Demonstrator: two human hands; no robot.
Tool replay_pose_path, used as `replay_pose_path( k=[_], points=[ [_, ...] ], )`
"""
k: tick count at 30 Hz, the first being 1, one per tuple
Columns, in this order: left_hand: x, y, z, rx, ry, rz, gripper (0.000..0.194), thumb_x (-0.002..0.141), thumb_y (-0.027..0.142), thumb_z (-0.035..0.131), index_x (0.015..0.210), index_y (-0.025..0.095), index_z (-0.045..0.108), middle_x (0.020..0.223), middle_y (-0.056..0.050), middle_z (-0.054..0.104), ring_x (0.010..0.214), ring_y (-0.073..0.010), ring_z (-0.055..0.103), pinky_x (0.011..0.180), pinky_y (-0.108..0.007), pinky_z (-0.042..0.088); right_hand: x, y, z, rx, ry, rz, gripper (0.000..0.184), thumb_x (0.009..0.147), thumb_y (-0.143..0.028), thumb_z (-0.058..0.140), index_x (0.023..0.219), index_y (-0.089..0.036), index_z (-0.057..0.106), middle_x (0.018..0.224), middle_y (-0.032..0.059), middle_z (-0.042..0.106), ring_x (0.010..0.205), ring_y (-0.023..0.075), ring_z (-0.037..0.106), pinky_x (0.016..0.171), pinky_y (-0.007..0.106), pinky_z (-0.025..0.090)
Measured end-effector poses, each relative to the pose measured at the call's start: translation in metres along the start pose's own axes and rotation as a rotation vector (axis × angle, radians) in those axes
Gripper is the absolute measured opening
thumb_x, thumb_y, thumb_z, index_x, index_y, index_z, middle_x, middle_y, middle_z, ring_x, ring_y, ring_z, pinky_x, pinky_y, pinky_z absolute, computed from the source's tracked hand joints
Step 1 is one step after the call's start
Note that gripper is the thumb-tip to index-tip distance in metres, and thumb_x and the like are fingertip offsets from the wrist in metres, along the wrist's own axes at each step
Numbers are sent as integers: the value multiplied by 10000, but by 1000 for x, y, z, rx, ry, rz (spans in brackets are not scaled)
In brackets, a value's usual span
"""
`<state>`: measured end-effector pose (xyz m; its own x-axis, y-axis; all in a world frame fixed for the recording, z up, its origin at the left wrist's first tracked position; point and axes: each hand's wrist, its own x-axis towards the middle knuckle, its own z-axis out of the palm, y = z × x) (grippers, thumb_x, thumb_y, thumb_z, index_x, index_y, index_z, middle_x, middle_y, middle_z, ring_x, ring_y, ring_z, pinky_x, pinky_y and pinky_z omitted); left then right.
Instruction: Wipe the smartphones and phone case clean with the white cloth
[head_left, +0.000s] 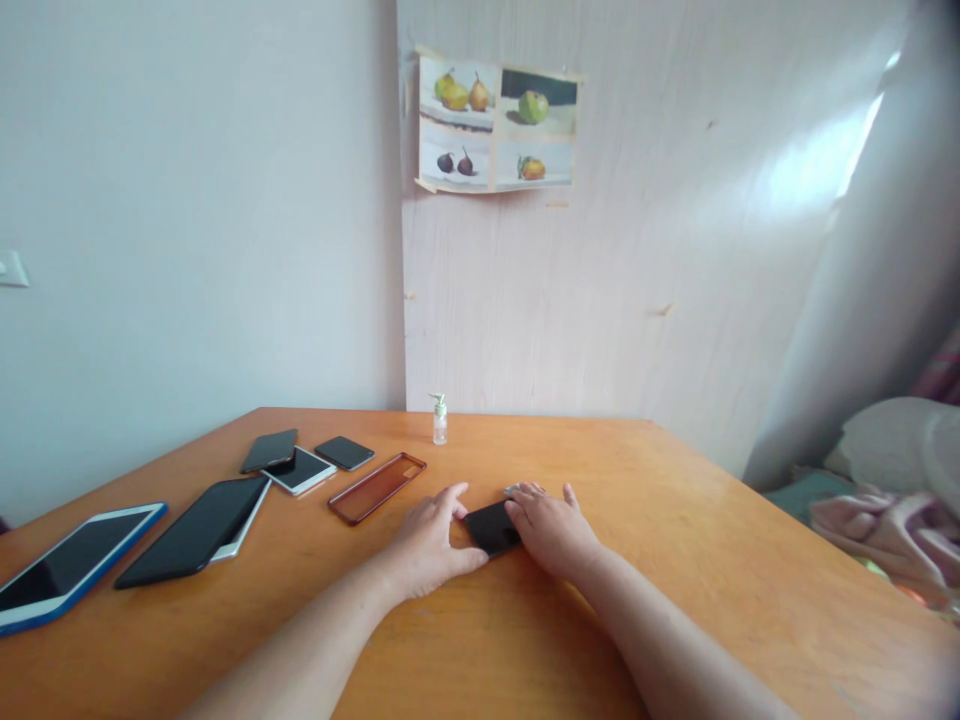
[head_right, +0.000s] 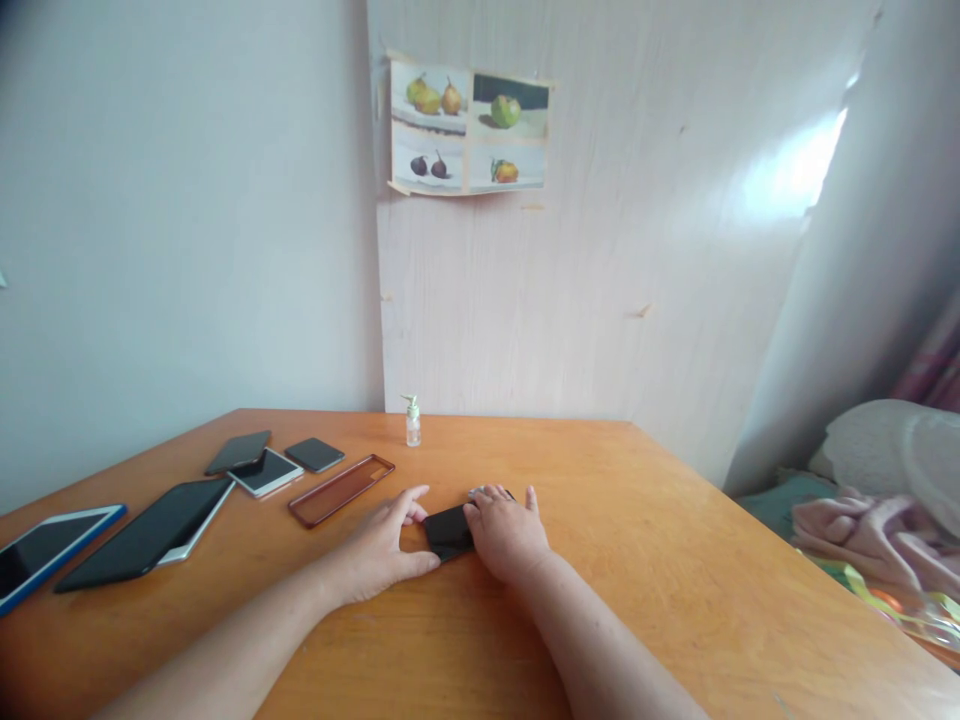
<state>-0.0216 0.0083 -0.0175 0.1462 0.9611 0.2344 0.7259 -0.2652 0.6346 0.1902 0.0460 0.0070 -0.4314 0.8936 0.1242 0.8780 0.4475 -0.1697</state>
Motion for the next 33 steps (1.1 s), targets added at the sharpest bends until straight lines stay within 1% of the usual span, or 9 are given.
replay_pose_path(
  k=[4,11,13,18,20,25,27,29,33],
  points=[
    [-1,0,-1,9,-9,3,855,675,431,739,1423,210,388,1219,-96,616,1172,-287,549,1034,-404,396,1,14,2,-41,27,128,460,1012,-346,275,1370,-189,517,1428,158,513,1359,270,419,1127,602,123],
    [1,-2,4,6,14,17,858,679,443,737,1421,205,378,1188,-96,632,1168,-294,551,1040,-408,393,-15,-23,0,85,-9,-321,437,1012,-367,266,1316,-244,555,1388,91,559,1309,237,472,1122,476,244],
    [1,-1,3,8,5,15,865,679,437,737,1424,196,371,1196,-97,628,1170,-293,548,1043,-411,393,-12,-19,0,77,-11,-282,434,1012,-363,266,1323,-259,550,1405,85,547,1320,243,461,1131,521,208],
    [0,1,0,18,-6,3,854,672,423,741,1416,198,388,1212,-95,617,1158,-284,552,1033,-414,404,3,12,2,22,14,66,449,1011,-337,254,1345,-237,537,1430,115,523,1343,279,436,1110,656,120],
    [0,1,1,20,-1,5,858,665,414,744,1413,190,390,1206,-97,618,1149,-282,555,1028,-409,407,4,12,3,32,6,61,452,1011,-349,258,1353,-233,531,1451,118,501,1365,283,412,1111,659,126],
    [3,-4,6,0,33,20,912,661,408,743,1442,175,334,1167,-100,642,1114,-279,578,1012,-394,415,-8,-22,4,135,-55,-257,479,1024,-394,203,1406,-293,474,1504,81,445,1417,275,340,1114,674,111],
    [4,-6,8,-9,37,35,910,681,403,724,1455,167,306,1152,-101,649,1108,-273,583,1009,-384,415,-10,-31,4,152,-80,-307,490,1024,-417,194,1433,-309,440,1523,65,420,1437,277,303,1116,682,89],
    [4,-6,8,-2,36,30,945,665,410,739,1463,171,291,1150,-97,648,1101,-271,585,1002,-381,418,-8,-27,4,111,-74,-262,493,1022,-428,205,1434,-304,443,1526,67,413,1439,292,294,1110,693,74],
    [3,-5,6,25,43,12,983,625,408,770,1463,194,303,1146,-81,641,1080,-266,585,993,-386,422,2,0,3,8,-14,17,485,1020,-408,217,1382,-273,510,1481,94,472,1408,325,343,1079,733,54]
  ],
)
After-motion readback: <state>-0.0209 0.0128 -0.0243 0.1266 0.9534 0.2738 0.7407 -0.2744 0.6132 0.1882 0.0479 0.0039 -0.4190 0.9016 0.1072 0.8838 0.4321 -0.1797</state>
